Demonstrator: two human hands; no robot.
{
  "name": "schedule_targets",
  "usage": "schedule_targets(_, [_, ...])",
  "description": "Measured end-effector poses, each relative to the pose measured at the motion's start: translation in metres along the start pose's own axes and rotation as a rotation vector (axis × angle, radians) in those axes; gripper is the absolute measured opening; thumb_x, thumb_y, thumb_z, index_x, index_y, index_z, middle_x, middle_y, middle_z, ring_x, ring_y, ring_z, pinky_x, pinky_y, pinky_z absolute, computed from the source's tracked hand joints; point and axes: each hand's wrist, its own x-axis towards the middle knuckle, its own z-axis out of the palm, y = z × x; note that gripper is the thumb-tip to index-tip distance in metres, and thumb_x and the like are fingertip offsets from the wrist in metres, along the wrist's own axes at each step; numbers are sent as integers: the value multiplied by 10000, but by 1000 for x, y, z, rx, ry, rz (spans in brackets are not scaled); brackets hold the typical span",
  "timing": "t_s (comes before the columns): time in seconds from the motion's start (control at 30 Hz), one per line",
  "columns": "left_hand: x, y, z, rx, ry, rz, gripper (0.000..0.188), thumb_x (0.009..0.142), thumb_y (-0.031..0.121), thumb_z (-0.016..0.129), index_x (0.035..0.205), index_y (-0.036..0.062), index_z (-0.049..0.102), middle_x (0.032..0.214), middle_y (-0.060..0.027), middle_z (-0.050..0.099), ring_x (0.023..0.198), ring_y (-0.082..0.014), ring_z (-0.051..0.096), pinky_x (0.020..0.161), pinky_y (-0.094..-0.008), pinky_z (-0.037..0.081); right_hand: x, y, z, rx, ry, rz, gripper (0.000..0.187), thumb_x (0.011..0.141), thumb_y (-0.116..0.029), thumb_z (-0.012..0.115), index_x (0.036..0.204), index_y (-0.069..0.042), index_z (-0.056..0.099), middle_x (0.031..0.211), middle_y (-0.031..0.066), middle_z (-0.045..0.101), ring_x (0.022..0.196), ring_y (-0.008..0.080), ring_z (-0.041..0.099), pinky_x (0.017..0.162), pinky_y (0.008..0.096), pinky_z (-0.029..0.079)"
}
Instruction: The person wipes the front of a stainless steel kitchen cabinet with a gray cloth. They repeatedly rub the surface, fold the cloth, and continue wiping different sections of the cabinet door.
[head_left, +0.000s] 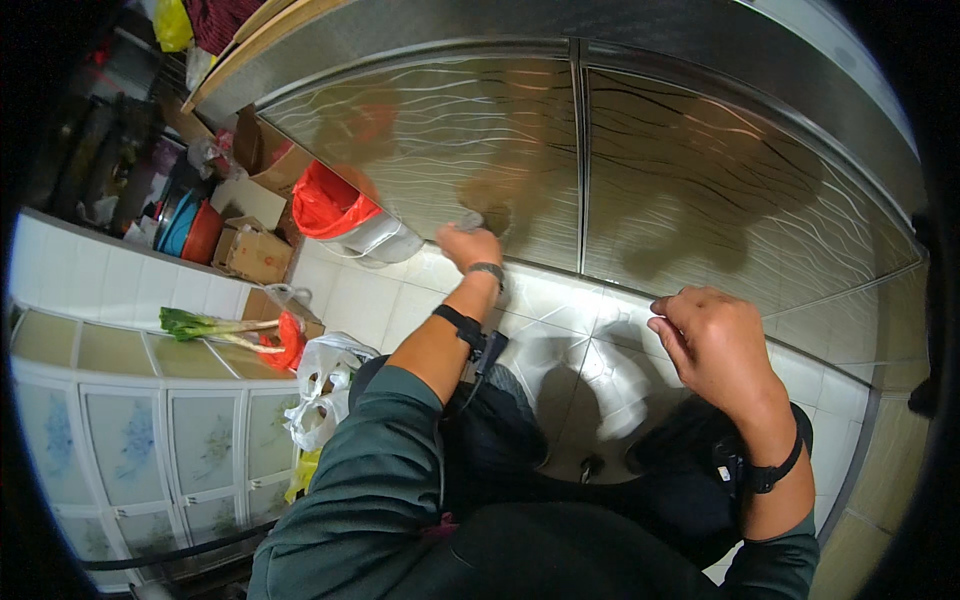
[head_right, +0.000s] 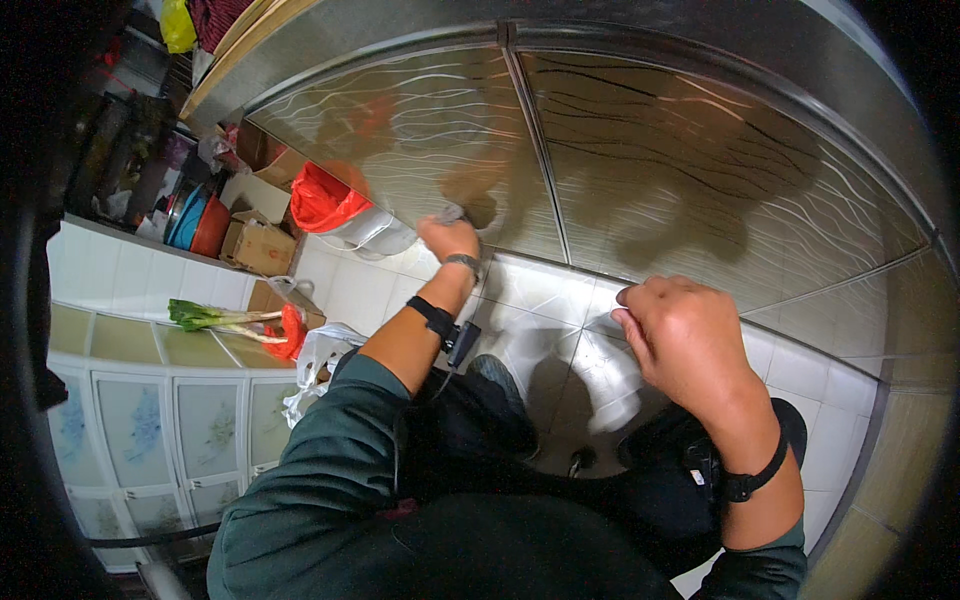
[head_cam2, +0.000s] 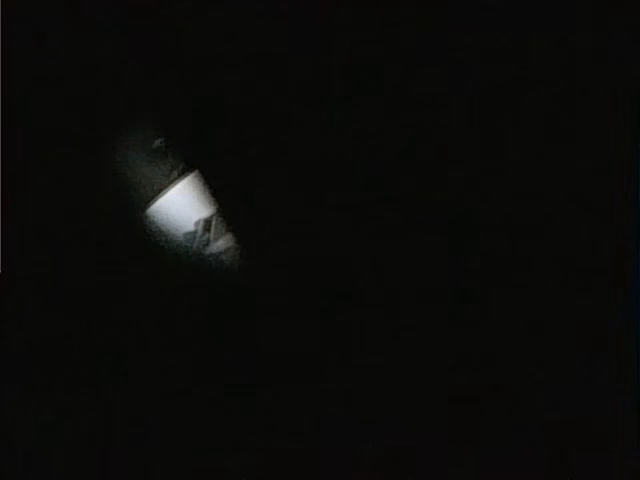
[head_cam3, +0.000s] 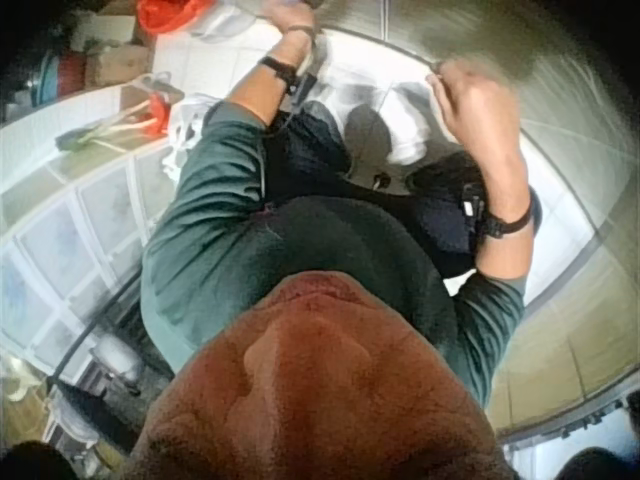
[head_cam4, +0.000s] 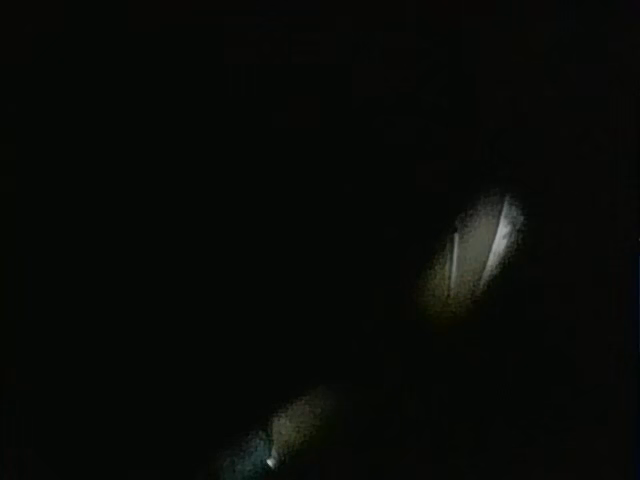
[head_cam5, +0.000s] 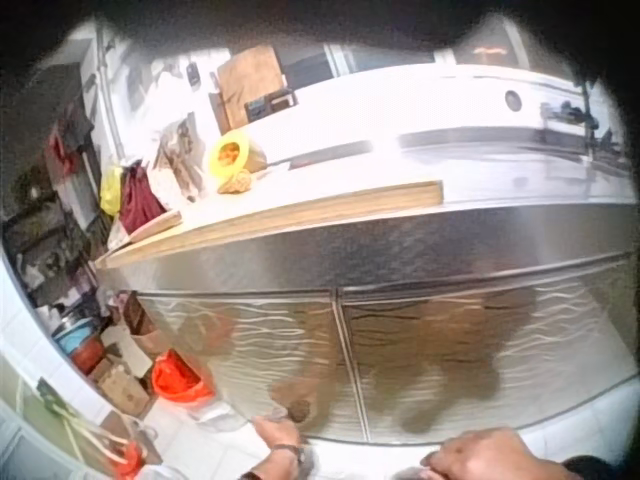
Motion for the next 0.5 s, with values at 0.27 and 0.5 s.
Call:
schedule_targets(0.27, [118,-29,-26,84,328,-249,498,997,17,717,1474,-69,604,1480,-346,652,1382,-575,662,1202,-614,542,7,4,5,21,-49,16,127,1016,-145,874,1062,-30,849,927,151,801,872,405,778,766,503,621])
schedule_targets(0.5, [186,-81,-39,-41,431,-265,513,991,68,816,1451,-64,634,1373,-327,765,1280,-513,772,1126,-559,601,9,10,4,17,-112,39,131,1007,-142,882,1064,-29,851,947,154,813,886,397,793,781,490,637])
